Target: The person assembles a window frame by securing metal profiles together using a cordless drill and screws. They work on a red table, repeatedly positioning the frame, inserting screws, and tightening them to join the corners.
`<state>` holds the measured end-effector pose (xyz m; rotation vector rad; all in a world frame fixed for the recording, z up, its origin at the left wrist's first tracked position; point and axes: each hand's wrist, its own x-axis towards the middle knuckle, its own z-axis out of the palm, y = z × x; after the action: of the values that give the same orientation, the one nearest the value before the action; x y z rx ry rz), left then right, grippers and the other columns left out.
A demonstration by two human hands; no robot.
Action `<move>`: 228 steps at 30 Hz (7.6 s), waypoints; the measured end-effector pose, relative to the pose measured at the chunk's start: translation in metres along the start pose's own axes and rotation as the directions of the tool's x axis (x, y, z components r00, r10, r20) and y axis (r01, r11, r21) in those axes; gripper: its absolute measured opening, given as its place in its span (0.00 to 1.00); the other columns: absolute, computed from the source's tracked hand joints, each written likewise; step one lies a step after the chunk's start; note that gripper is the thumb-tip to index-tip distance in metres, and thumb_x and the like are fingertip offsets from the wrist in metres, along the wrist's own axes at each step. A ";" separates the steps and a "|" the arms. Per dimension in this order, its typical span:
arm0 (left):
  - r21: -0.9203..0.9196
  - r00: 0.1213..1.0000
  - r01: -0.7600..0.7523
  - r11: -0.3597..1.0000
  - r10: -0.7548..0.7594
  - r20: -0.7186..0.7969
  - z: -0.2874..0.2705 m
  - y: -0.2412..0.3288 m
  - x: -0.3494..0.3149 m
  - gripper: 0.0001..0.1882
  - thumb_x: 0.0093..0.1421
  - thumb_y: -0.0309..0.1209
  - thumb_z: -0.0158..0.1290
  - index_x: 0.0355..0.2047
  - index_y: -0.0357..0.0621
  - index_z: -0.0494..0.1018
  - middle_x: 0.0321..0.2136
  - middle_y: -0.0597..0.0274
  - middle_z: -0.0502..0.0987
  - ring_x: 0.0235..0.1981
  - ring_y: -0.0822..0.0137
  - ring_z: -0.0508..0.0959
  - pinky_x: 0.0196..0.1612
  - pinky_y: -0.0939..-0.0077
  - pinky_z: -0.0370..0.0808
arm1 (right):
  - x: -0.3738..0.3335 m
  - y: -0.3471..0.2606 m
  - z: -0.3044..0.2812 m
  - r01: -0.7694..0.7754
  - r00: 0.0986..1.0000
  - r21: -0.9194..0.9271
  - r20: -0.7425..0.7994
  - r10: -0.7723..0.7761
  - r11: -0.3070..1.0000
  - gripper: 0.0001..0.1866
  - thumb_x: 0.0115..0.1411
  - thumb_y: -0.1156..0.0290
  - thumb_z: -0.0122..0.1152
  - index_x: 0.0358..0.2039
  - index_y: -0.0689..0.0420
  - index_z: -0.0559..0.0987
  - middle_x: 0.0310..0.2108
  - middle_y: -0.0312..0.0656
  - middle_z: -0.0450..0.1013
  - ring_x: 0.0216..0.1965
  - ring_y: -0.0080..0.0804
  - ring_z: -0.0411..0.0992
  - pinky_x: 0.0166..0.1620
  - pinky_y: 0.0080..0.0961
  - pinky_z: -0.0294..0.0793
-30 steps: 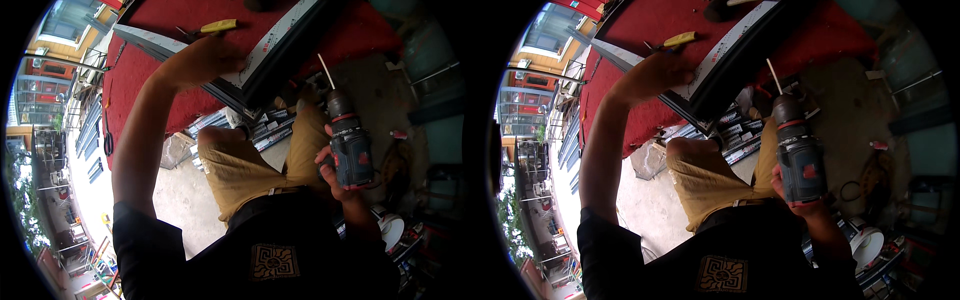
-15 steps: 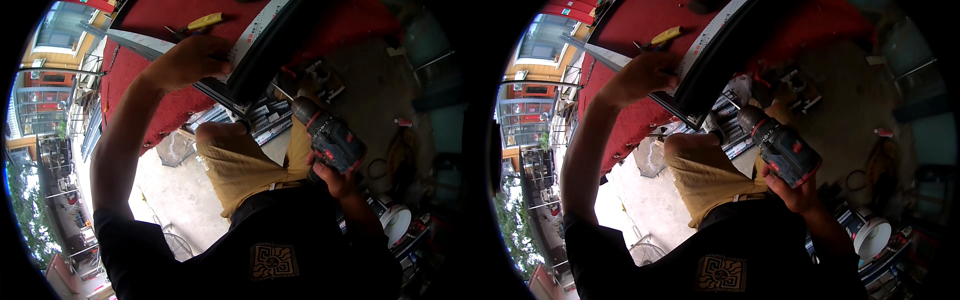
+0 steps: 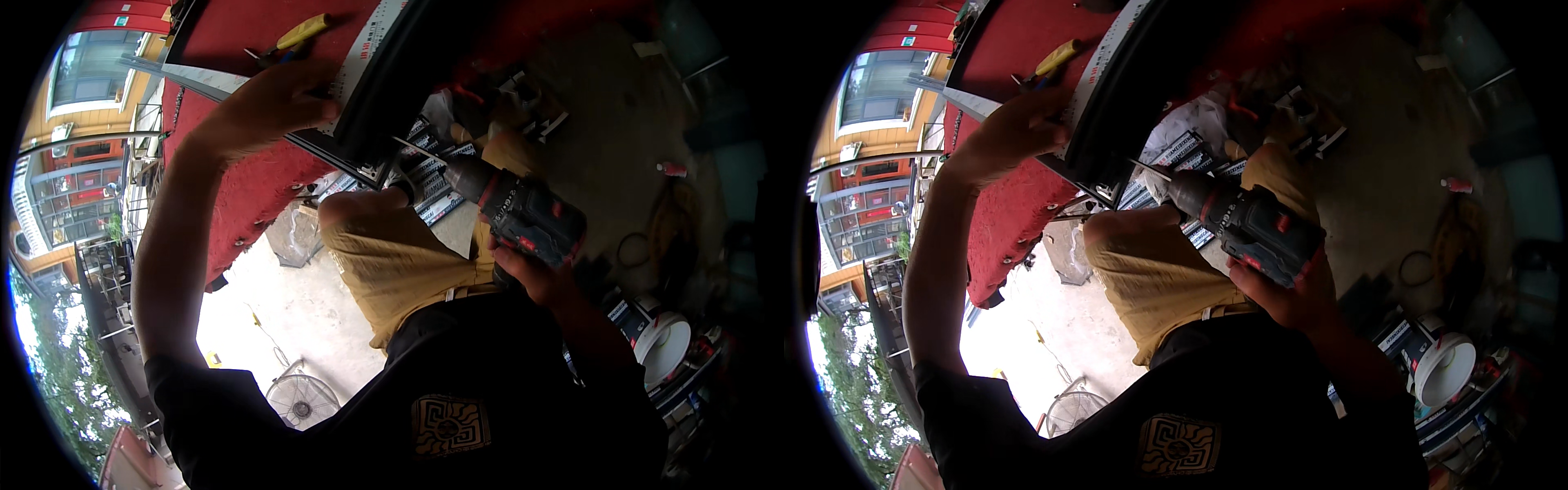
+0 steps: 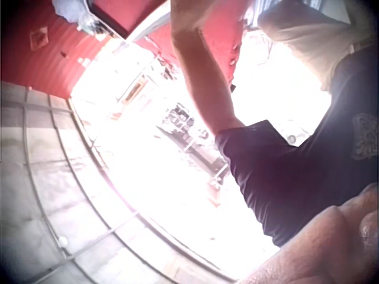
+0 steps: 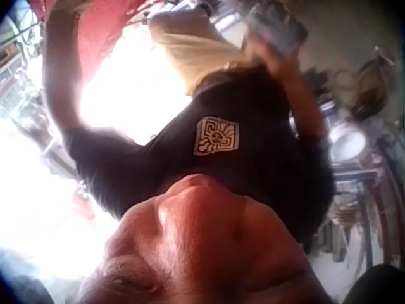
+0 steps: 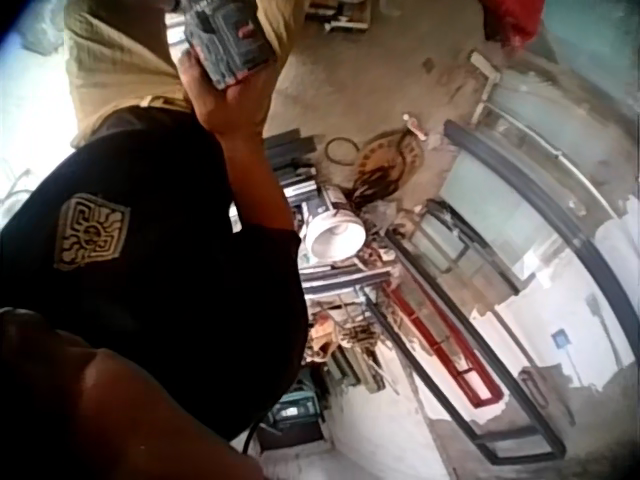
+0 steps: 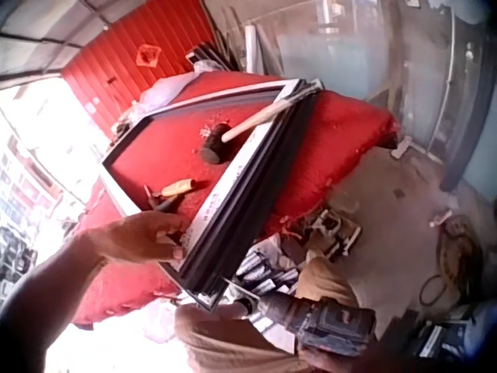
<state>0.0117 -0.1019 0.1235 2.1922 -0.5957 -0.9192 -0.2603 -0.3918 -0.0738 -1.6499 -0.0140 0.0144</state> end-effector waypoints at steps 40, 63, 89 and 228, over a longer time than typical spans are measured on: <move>-0.005 1.000 -0.016 1.000 0.015 -0.012 0.004 -0.011 -0.008 0.27 0.68 0.35 0.69 0.60 0.32 0.75 0.39 0.62 0.83 0.41 0.75 0.82 0.47 0.76 0.82 | 0.067 0.032 -0.033 0.359 0.930 -0.199 0.156 -0.333 0.912 0.27 0.48 0.66 0.83 0.47 0.59 0.81 0.43 0.43 0.82 0.44 0.37 0.83 0.48 0.33 0.83; 0.054 0.999 -0.046 0.997 0.046 -0.008 0.007 -0.004 -0.002 0.24 0.69 0.35 0.66 0.60 0.33 0.74 0.42 0.53 0.83 0.46 0.66 0.84 0.52 0.70 0.82 | 0.062 0.041 -0.044 0.377 0.910 -0.491 0.354 -0.216 0.785 0.25 0.54 0.69 0.82 0.51 0.59 0.82 0.47 0.46 0.81 0.47 0.35 0.82 0.52 0.32 0.84; 0.190 0.978 -0.175 0.966 0.192 -0.075 0.011 -0.016 0.000 0.32 0.66 0.44 0.68 0.62 0.35 0.78 0.46 0.52 0.87 0.50 0.61 0.85 0.59 0.64 0.79 | 0.070 -0.006 -0.040 0.308 0.950 -0.715 0.265 -0.165 0.628 0.13 0.66 0.62 0.71 0.45 0.57 0.85 0.39 0.47 0.82 0.42 0.49 0.81 0.46 0.45 0.81; 0.354 0.737 -0.343 0.870 0.483 -0.473 0.041 -0.024 -0.018 0.27 0.59 0.16 0.49 0.60 0.38 0.75 0.39 0.53 0.87 0.44 0.55 0.88 0.51 0.61 0.84 | 0.063 0.080 0.006 0.514 0.852 -0.787 0.418 -0.316 0.342 0.17 0.51 0.72 0.71 0.43 0.46 0.84 0.35 0.34 0.77 0.45 0.39 0.78 0.50 0.39 0.76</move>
<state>-0.0272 -0.0913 0.0921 2.2454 -0.8944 0.0463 -0.1972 -0.3908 -0.1546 -2.6734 -0.7388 -0.2839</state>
